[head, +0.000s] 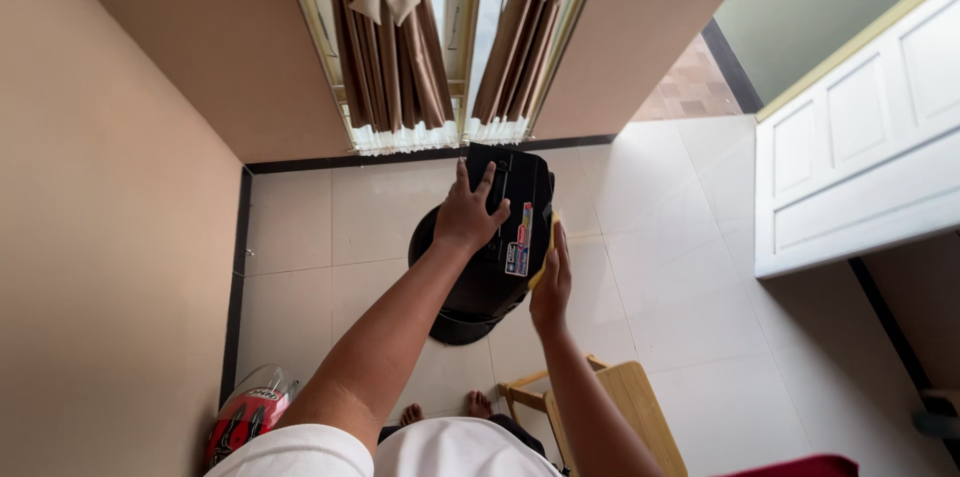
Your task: The person wipes the exterior surfaces of a black portable speaker with a cloth, rotating the speaker to clean different sides.
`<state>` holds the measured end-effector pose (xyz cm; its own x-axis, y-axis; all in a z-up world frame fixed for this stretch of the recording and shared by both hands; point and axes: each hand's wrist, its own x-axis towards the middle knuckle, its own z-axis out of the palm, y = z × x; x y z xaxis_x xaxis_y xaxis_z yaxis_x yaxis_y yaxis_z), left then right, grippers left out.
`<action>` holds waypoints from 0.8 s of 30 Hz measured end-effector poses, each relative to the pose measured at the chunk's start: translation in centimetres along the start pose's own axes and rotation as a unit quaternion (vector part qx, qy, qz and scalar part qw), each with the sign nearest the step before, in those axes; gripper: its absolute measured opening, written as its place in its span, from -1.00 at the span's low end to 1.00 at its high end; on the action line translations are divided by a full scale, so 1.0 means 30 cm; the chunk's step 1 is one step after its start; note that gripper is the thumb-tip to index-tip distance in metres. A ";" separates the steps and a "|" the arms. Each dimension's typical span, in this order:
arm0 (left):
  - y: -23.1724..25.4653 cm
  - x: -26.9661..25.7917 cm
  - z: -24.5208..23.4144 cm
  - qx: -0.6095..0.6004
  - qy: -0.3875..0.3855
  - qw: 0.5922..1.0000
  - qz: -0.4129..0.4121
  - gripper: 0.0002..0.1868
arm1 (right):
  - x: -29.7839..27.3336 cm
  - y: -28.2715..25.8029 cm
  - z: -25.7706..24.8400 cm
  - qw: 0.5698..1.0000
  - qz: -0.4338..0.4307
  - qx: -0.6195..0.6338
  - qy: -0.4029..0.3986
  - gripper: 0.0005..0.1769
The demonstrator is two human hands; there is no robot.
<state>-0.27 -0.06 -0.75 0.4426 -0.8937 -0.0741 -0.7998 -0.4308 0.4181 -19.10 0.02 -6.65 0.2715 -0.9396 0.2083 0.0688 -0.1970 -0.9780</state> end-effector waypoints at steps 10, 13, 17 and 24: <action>0.006 0.000 -0.012 -0.014 0.006 1.000 -0.004 -0.17 | -0.054 0.011 0.020 0.988 -0.092 -0.122 0.033 -0.38; 0.003 -0.005 -0.027 -0.003 -0.016 1.000 -0.009 -0.19 | -0.156 0.038 0.050 0.977 -0.092 -0.186 0.042 -0.37; -0.004 0.000 -0.026 0.017 -0.018 1.000 0.001 -0.20 | -0.254 0.048 0.076 0.971 -0.067 -0.228 0.032 -0.32; -0.002 0.001 -0.027 0.020 -0.022 1.000 0.006 -0.19 | -0.190 -0.041 0.079 0.906 -0.184 -0.380 0.035 -0.41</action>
<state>0.12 0.04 -0.04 0.4154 -0.9030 -0.1095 -0.8210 -0.4240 0.3824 -18.46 6.27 -6.60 0.3020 -0.7814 0.5461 -0.5461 -0.6114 -0.5727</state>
